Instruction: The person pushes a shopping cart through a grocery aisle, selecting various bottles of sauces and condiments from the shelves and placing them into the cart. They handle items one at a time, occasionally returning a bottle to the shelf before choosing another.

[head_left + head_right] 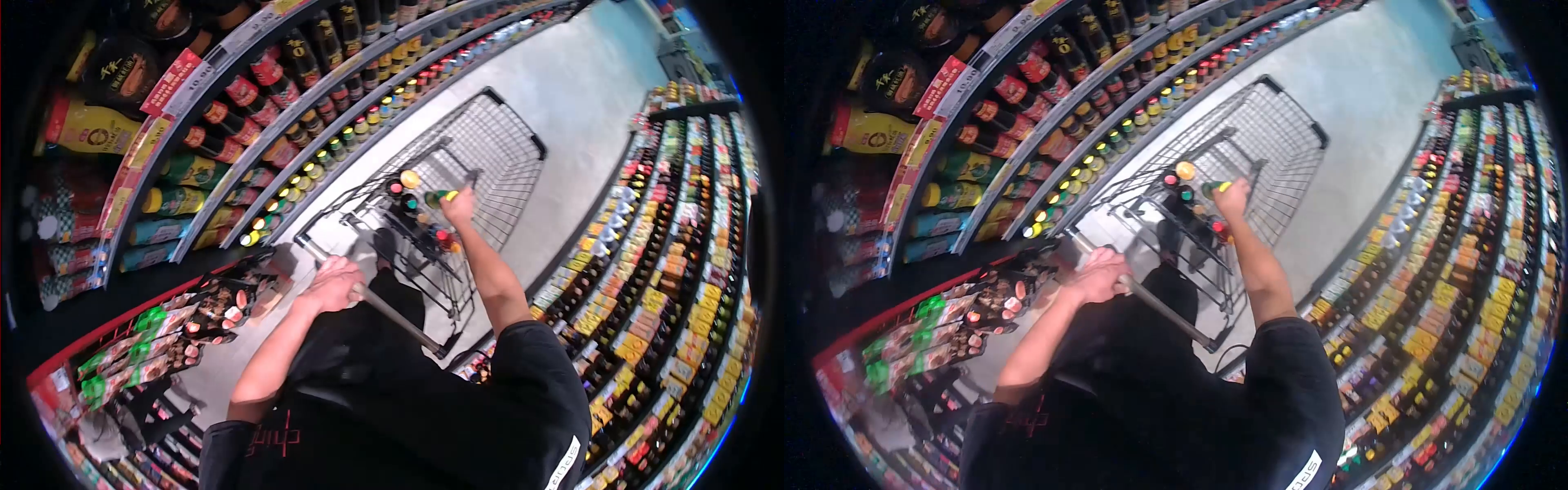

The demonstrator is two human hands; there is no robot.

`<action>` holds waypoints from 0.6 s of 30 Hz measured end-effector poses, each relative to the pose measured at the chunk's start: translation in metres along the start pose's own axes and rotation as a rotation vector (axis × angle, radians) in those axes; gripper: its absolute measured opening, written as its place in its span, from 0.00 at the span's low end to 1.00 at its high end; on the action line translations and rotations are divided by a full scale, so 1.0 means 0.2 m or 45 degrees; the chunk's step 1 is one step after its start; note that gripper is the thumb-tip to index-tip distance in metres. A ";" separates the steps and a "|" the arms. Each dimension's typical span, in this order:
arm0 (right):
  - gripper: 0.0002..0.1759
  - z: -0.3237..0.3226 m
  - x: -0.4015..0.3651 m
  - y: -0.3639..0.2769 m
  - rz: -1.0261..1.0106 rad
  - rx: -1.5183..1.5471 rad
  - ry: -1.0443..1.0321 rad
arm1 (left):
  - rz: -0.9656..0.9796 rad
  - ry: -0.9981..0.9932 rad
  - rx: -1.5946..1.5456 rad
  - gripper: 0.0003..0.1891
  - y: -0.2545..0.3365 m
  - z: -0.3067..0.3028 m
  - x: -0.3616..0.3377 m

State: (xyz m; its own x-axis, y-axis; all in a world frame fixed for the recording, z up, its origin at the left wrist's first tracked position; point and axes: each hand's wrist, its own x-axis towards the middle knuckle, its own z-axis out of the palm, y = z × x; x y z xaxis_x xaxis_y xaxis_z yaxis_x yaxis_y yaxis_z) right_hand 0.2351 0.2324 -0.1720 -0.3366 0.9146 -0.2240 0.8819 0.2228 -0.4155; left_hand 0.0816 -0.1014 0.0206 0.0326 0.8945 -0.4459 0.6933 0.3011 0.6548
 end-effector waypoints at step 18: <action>0.14 0.57 0.32 0.19 -0.109 -0.213 -0.384 | 0.004 0.090 -0.029 0.12 0.00 -0.01 0.06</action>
State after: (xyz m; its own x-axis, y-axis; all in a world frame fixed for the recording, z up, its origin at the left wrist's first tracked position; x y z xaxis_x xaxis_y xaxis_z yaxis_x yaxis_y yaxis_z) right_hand 0.2086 0.2617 -0.3016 -0.4721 0.7550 -0.4552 0.8797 0.3695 -0.2994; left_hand 0.0803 -0.0892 0.0173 -0.0163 0.9163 -0.4001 0.6768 0.3047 0.6702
